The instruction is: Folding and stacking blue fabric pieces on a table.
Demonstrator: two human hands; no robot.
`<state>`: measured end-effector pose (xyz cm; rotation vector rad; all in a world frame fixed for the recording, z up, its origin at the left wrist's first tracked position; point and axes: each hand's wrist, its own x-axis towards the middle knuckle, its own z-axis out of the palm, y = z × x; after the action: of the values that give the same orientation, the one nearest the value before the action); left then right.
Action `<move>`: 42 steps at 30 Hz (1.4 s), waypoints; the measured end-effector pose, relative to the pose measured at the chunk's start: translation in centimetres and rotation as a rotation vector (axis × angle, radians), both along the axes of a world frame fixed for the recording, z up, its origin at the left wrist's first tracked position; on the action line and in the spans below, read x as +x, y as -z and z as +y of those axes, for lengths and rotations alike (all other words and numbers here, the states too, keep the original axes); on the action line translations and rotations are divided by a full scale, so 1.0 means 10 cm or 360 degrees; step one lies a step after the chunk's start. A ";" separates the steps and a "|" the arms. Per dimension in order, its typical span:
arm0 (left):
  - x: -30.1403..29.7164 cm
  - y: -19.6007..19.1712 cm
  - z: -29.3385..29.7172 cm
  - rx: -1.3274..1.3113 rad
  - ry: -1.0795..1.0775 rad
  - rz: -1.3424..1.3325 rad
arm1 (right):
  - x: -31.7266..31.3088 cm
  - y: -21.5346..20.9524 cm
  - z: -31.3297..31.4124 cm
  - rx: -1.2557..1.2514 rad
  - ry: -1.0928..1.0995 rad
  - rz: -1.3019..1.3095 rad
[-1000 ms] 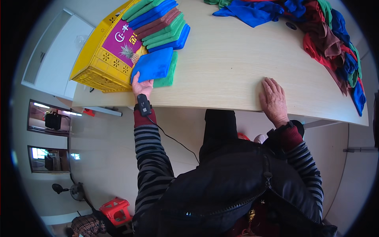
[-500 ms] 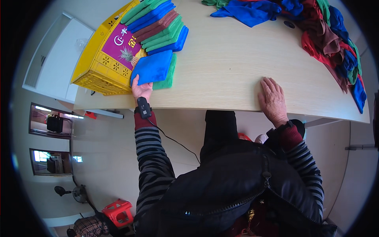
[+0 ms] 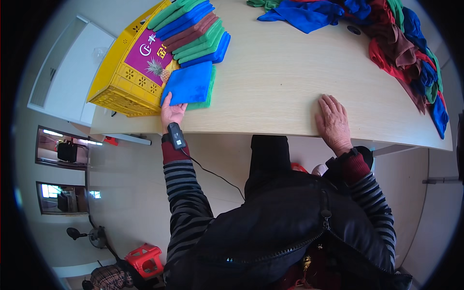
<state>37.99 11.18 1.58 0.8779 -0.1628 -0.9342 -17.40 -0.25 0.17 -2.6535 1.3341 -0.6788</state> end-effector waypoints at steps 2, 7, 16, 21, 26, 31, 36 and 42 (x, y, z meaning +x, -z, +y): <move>-0.01 -0.02 0.08 0.0041 0.0035 -0.0035 | -0.01 0.00 0.00 -0.0002 0.0001 -0.0002; -0.12 -0.12 0.29 0.0301 -0.0263 -0.0400 | -0.05 -0.07 0.00 -0.0034 0.0027 -0.0031; -1.47 -0.48 -0.55 0.0144 -0.0560 -0.1727 | -0.48 -0.04 -0.24 -0.0003 0.0052 -0.0175; -2.02 -0.34 -2.00 0.0151 0.0315 -0.2257 | -0.83 -0.04 -0.34 -0.0087 0.0266 -0.0232; -2.67 -0.17 -3.42 0.0207 0.0540 -0.2905 | -0.85 -0.09 -0.35 -0.0037 0.0355 -0.0249; -3.08 0.11 -4.27 0.0070 0.0205 -0.3596 | -0.83 -0.16 -0.35 0.0036 0.0406 -0.0246; -3.12 0.07 -4.61 0.0287 0.0288 -0.3975 | -0.81 -0.17 -0.34 0.0110 0.0405 -0.0252; -3.26 -0.08 -4.39 0.0187 0.0449 -0.3956 | -0.85 -0.16 -0.36 0.0139 0.0414 -0.0241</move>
<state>5.38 -32.76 2.42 1.6593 -2.3481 0.4704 -25.86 -3.87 1.80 -2.3321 1.6387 -0.8108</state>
